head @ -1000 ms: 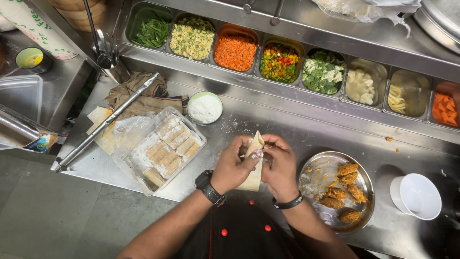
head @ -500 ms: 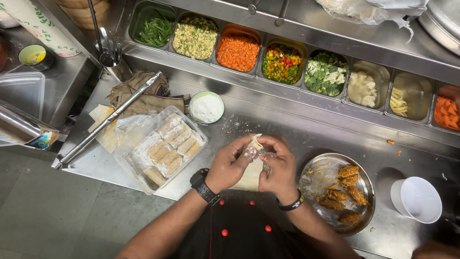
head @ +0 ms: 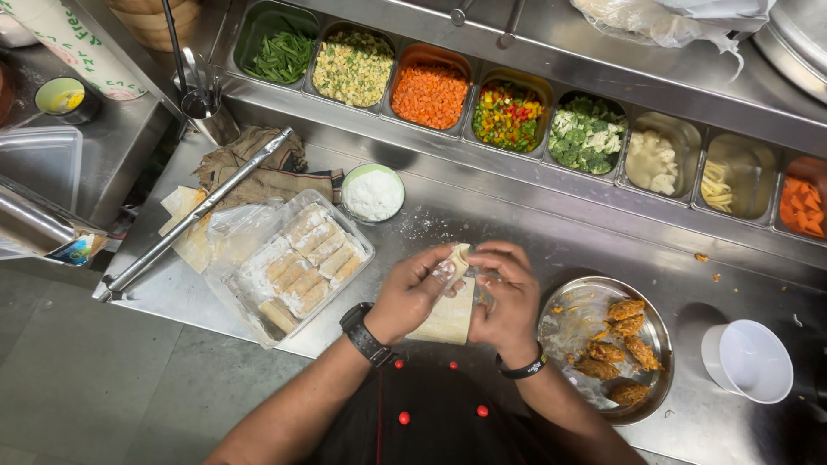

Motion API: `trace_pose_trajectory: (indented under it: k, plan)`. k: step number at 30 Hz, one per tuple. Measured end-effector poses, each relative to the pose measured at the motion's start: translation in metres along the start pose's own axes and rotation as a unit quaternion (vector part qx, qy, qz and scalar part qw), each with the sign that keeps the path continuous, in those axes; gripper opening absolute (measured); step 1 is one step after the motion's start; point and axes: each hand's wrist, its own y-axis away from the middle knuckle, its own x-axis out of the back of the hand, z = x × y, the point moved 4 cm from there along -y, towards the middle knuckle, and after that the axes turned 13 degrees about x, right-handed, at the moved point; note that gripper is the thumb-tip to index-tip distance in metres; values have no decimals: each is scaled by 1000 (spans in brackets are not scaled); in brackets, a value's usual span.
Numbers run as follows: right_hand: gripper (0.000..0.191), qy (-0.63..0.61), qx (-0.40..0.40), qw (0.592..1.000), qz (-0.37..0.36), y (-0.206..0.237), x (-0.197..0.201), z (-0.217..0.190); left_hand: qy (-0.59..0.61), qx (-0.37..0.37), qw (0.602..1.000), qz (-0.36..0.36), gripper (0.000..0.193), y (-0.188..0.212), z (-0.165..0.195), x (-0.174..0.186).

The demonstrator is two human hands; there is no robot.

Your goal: The person places a square pastry sheet on the steel counter, spoons filling from a plate onto it, folds and rolls the sheet around the filling, and sets the finished roll into a plastic tray with the other rolled items. At the end the person tears foil from a roll and covers the tray of wrapped rolls.

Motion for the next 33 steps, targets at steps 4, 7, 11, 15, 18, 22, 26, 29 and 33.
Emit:
trace_pose_trajectory:
  k: [4,7,11,15,18,22,26,29,33]
  plan:
    - [40,-26,82,996,22,-10,1,0,61,1,995,-76,39,2,-2,-3]
    - [38,-4,113,993,40,-15,1,-2,45,-6,995,-93,43,4,-3,-4]
    - [28,49,-4,999,-3,-13,-1,8,13,-9,997,-82,43,4,-5,-3]
    - [21,84,-30,995,-43,-9,-6,13,31,-14,997,-69,40,1,-8,-2]
    - [27,85,-15,995,-54,-5,-11,11,104,-2,993,-55,40,-1,-8,1]
    - [23,71,59,994,-54,-3,-7,5,142,46,988,-37,36,-6,-13,7]
    - [23,70,84,990,-83,-4,0,5,214,198,956,10,25,-15,-32,16]
    - [20,32,167,969,-178,-4,-1,4,324,240,914,-46,49,-21,-43,15]
    - [39,-13,52,970,-239,6,2,19,389,293,866,-110,74,-26,-51,7]
